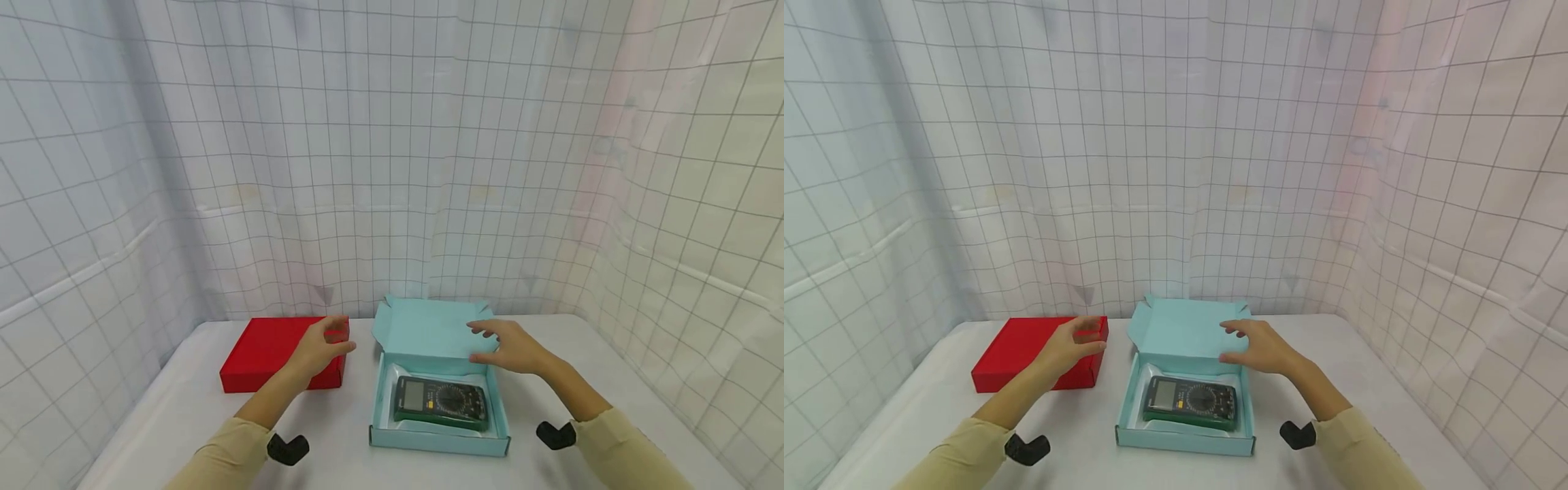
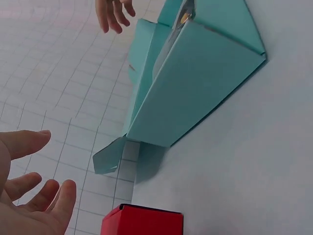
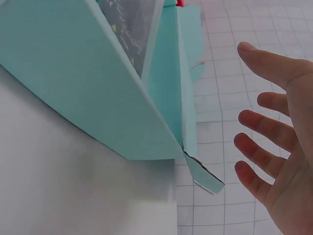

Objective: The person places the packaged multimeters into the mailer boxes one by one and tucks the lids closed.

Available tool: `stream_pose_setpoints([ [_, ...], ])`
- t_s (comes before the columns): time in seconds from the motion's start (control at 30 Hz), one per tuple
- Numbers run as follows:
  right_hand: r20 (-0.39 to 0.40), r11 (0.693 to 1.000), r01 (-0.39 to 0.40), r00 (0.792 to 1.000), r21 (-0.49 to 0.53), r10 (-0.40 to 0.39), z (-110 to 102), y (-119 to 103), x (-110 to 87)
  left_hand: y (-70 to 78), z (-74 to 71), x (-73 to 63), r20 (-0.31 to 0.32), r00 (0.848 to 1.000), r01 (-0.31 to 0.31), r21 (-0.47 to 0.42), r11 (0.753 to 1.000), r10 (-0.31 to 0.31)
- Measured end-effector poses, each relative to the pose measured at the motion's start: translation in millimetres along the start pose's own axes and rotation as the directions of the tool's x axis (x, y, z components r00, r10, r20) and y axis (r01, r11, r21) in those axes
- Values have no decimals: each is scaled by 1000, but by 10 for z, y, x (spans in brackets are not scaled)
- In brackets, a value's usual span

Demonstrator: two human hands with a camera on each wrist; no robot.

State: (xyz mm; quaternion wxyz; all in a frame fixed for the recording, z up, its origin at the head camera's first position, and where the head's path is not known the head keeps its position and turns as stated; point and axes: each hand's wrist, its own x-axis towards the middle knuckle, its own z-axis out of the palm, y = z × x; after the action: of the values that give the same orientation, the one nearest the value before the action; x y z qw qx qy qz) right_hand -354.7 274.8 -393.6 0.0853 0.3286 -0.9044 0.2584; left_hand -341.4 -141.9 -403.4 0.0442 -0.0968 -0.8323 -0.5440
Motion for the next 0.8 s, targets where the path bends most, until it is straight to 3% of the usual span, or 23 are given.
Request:
stream_pose_setpoints([
  [0.27,-78,998,-69,995,-13,67,-198,150,53,-44,-52,332,-5,1000,27,-22,999,-27],
  [0.43,-110,994,-106,988,-13,104,-255,278,105,-67,-48,458,-19,999,33,-61,998,-34],
  [0.8,-128,977,-213,969,5,212,-244,549,116,-152,162,674,-36,999,27,-130,991,-32],
])
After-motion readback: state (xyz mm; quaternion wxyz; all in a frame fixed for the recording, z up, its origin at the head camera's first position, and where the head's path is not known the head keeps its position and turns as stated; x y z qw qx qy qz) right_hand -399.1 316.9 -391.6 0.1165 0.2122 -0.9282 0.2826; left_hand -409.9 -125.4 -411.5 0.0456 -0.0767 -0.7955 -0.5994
